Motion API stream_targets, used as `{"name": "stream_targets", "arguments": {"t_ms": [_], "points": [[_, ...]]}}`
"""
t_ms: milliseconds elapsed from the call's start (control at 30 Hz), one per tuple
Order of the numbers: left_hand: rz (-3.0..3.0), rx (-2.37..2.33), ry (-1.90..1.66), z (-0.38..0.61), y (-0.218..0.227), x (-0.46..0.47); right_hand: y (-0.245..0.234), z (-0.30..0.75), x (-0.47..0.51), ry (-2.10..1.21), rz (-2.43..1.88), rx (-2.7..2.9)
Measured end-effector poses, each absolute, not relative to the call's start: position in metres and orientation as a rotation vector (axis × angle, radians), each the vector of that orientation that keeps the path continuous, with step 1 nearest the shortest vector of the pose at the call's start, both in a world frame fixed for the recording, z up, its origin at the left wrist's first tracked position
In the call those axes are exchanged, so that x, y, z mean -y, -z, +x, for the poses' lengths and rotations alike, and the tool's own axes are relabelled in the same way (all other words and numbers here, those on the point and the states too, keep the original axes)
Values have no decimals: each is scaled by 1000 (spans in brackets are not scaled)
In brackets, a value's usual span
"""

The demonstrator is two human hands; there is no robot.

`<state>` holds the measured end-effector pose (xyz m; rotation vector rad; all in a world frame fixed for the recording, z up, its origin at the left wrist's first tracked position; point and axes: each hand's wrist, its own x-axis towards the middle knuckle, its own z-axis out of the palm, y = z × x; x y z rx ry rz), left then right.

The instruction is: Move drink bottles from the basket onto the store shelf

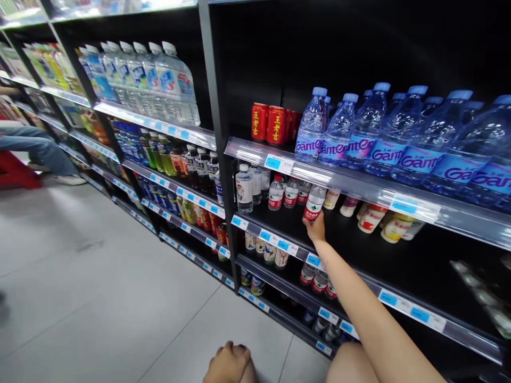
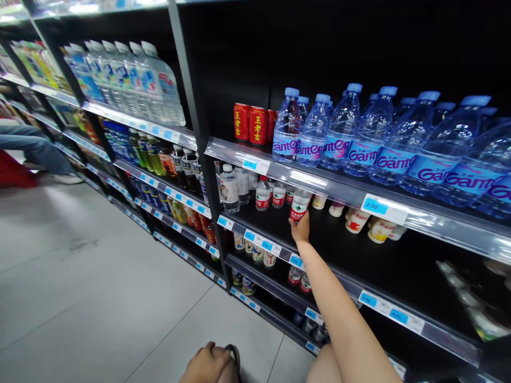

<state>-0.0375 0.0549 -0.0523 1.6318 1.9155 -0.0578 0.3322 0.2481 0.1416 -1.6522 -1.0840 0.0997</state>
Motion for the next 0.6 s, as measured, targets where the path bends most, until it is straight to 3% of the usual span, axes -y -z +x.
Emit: {"name": "stream_targets", "arguments": {"t_ms": [600], "points": [[1591,-1859,61,-41,40,-52,-138,337,-245,-126,-1681,1028]]}}
